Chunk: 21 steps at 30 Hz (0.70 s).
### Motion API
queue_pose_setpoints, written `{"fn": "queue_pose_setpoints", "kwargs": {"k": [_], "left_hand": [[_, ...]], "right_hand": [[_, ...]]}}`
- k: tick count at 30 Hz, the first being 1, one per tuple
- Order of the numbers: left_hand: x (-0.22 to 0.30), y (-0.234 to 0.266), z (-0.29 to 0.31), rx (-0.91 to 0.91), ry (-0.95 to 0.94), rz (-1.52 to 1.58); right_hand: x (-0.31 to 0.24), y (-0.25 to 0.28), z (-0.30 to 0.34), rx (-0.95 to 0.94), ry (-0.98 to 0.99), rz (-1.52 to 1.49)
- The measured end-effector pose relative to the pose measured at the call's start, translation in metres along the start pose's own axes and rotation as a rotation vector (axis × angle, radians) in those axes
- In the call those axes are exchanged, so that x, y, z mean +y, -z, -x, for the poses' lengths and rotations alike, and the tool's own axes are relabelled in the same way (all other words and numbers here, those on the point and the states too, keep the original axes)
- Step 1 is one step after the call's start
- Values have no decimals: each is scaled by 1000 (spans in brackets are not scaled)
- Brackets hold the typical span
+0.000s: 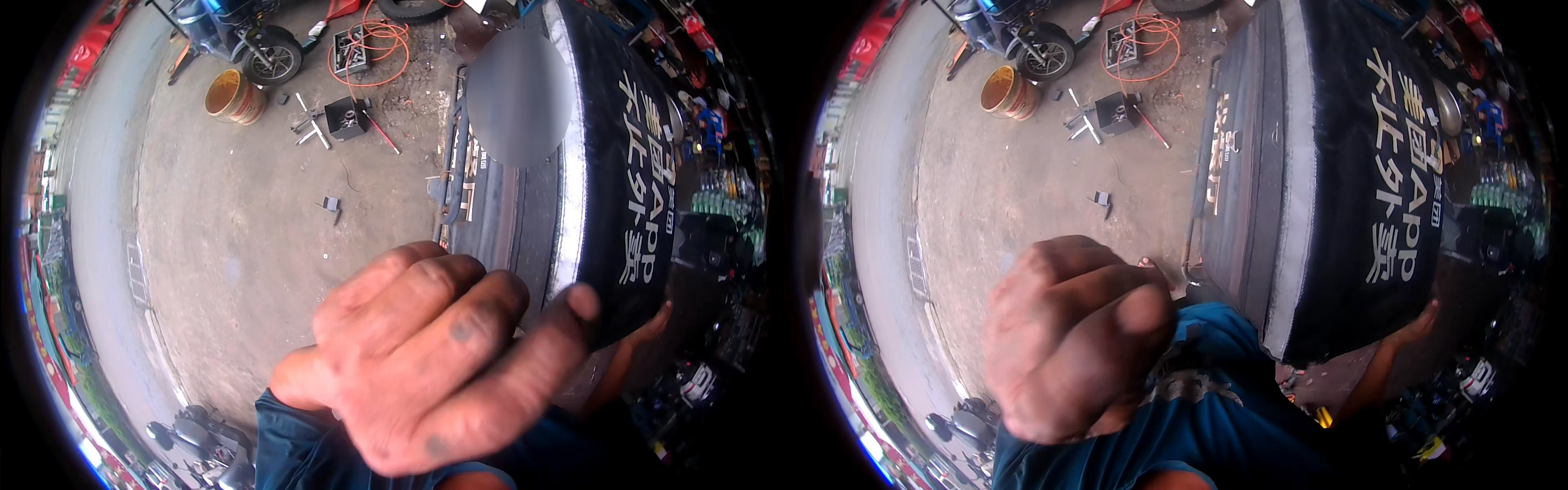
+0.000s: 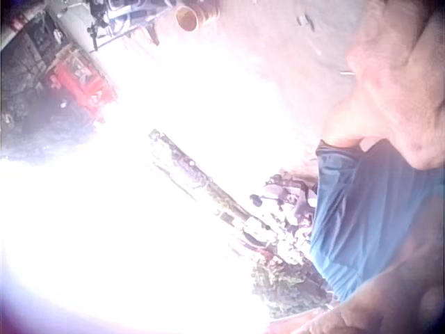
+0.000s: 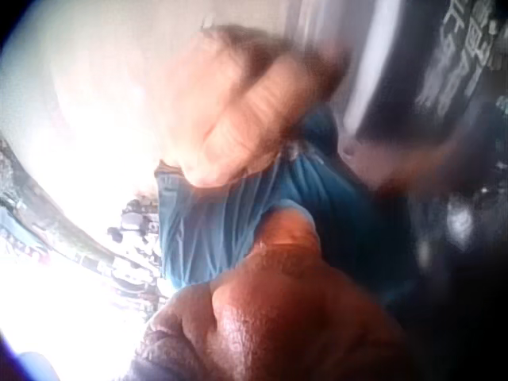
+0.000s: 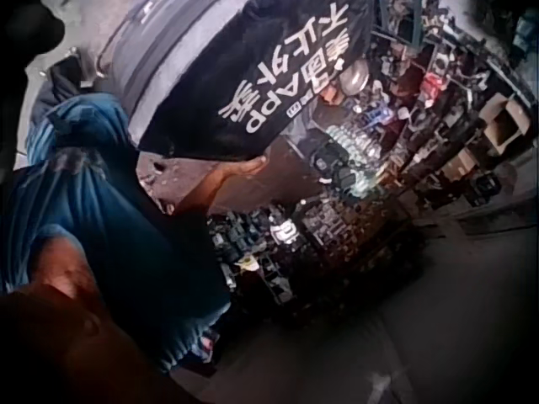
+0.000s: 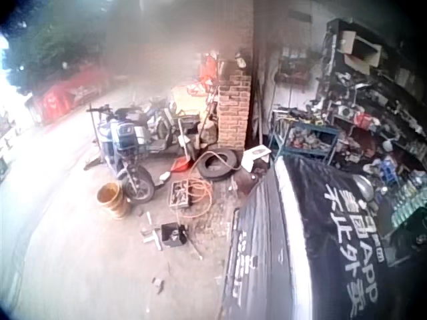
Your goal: The person repairs a scooter by unfastening parts of the footrest with a screwdriver, cutting wire with scissors, fastening components with a power tool, and maneuvering the scooter by the handlebars.
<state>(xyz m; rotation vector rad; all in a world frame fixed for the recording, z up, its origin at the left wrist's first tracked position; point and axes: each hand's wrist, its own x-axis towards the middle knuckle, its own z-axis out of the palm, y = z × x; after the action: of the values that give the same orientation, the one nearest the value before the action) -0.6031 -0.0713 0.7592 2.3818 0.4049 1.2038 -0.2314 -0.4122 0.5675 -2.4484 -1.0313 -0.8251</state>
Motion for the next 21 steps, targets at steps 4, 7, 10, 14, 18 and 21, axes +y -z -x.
{"fn": "queue_pose_setpoints", "kwargs": {"k": [4,7,10,14,18,21], "left_hand": [[-1,33,-6,-19,-193,-45],[-13,76,7,-49,-271,-103],[-25,119,21,-96,-307,-208],[-50,161,24,-157,-299,-272],[-91,207,23,-239,-406,-241],[-111,217,0,-485,-407,-260]], "right_hand": [[38,-6,16,57,-97,-152],[38,-20,8,34,-442,-398],[-30,9,-29,68,-742,-476],[44,75,-31,-227,-660,-95],[-157,36,-126,-189,-604,-257],[-235,17,-145,-437,-505,-95]]}}
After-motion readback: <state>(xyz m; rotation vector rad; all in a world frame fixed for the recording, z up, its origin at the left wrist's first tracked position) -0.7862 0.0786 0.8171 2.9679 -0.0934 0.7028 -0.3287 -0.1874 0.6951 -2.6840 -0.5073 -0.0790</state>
